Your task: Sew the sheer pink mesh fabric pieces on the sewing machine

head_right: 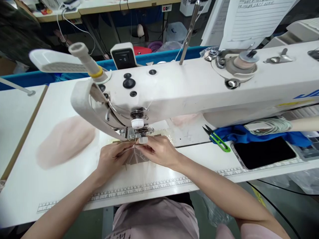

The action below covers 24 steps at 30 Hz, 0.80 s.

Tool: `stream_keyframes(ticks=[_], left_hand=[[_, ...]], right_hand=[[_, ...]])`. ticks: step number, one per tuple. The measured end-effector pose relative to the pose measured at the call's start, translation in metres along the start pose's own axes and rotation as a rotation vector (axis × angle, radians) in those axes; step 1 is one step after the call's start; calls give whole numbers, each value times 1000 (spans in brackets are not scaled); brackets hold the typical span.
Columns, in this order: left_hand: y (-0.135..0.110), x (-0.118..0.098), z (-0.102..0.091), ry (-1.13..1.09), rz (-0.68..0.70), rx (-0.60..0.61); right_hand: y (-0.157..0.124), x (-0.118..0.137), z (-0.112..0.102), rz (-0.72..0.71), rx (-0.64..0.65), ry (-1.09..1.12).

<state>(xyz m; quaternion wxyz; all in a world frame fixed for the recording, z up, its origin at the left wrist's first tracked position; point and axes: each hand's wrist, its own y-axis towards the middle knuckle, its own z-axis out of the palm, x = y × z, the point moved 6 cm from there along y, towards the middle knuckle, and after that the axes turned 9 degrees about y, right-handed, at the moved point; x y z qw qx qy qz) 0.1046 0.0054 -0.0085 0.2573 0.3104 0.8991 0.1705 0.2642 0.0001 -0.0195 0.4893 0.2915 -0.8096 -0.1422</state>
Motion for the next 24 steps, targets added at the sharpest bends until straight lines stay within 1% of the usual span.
stream_keyframes(ticks=[3,6,13,24], left_hand=[[1,-2,-2,12,24,-25],[2,-4,-3,22,37,-34],[0,-2,-1,31,25,-29],[1,-7,-6,62,94,-90]], right_hand=[[1,4,0,-37,-5,-12],[3,7,1,-69,21,5],[5,10,1,-65,37,1],[6,16,3,-137,107,-100]])
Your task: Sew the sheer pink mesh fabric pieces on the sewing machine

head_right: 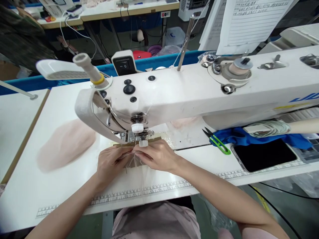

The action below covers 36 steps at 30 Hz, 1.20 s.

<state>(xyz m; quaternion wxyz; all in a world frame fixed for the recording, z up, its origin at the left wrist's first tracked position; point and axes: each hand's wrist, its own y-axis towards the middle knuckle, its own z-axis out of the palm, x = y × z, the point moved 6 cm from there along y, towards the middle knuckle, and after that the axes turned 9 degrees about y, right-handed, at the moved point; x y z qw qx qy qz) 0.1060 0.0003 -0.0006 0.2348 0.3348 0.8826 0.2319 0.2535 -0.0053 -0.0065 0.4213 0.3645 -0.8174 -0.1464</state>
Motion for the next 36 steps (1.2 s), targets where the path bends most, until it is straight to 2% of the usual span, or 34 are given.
stream_keyframes(ticks=[3,7,11,15,18,22,25,27,29,32,36], left_hand=[[1,-2,-1,4,20,-2],[1,-6,-3,-39,69,-23],[1,-9,-4,-27,82,-41],[1,-9,-5,-67,29,-18],[0,-4,3,-119,-88,90],[-7,9,21,-46,-246,260],[-8,16,27,46,-288,285],[-6,17,27,119,-296,269],[-3,12,22,218,-234,208],[1,-6,14,357,-49,98],[-4,-26,15,430,127,72]], right_hand=[[-2,3,-1,-74,-27,-34],[-8,12,-7,-268,-110,-131],[-10,22,-11,-427,-79,-208],[-9,25,-14,-456,-52,-222],[-6,17,-15,-328,-50,-128],[0,-11,-3,68,34,48],[1,-31,4,326,45,-2],[1,-38,6,401,40,-67],[2,-41,5,428,32,-120],[5,-42,2,441,15,-139],[9,-41,-1,431,-14,-121]])
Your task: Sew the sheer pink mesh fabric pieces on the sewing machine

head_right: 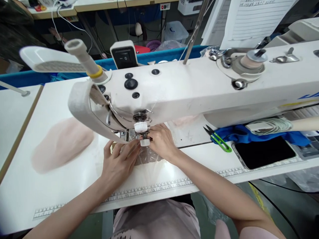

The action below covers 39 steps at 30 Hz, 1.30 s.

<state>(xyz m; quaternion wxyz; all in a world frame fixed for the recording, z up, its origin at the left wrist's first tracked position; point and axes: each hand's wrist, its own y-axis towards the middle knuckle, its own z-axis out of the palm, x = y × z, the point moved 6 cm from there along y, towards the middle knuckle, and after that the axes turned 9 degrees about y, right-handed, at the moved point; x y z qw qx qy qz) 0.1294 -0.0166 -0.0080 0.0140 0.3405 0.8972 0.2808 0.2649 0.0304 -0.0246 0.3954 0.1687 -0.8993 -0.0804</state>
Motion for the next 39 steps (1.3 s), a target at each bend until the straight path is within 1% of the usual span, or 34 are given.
stream_keyframes(ticks=[2,4,9,11,15,18,21,25,34,39], left_hand=[[-2,-5,1,9,36,15],[-4,-6,2,-2,42,45],[-2,6,8,-67,-7,117],[-1,12,10,-73,-15,136],[-2,16,15,-71,13,165],[-2,14,14,-40,11,158],[-2,11,11,5,-14,160],[-1,9,11,29,-22,167],[-2,12,18,13,-26,160],[-4,12,20,12,-36,181]], right_hand=[[1,-2,0,-6,-17,-10],[0,-3,0,-38,-41,-44],[-10,3,-3,-236,-137,-124],[-15,6,-2,-296,-127,-162],[-20,11,2,-346,-88,-314],[-20,14,2,-367,-92,-395],[-20,16,1,-366,-88,-431],[-19,15,0,-345,-96,-432],[-16,13,-1,-364,-126,-440],[-16,12,0,-362,-111,-443]])
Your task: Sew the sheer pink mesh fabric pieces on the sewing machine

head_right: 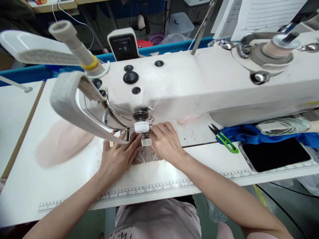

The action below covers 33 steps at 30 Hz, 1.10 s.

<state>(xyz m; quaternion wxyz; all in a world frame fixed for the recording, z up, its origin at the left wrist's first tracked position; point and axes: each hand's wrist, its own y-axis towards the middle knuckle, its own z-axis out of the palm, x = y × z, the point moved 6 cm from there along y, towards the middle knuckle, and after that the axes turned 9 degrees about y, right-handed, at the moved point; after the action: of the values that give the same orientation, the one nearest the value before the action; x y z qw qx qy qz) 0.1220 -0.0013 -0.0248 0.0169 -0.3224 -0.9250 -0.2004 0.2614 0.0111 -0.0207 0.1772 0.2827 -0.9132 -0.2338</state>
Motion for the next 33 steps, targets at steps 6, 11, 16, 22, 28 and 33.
stream_keyframes(ticks=[6,11,16,22,28,33], left_hand=[[0,0,0,-14,4,2],[0,1,-3,-38,3,-14],[2,1,-4,-13,25,-31],[5,2,-5,-16,20,-49],[8,3,-6,-13,24,-53],[6,4,-1,-44,12,-29]], right_hand=[[-1,-1,3,47,76,9],[1,0,0,25,41,-16],[2,0,0,29,50,-42],[2,2,1,15,63,-93],[3,1,1,28,76,-99],[2,1,4,24,89,-110]])
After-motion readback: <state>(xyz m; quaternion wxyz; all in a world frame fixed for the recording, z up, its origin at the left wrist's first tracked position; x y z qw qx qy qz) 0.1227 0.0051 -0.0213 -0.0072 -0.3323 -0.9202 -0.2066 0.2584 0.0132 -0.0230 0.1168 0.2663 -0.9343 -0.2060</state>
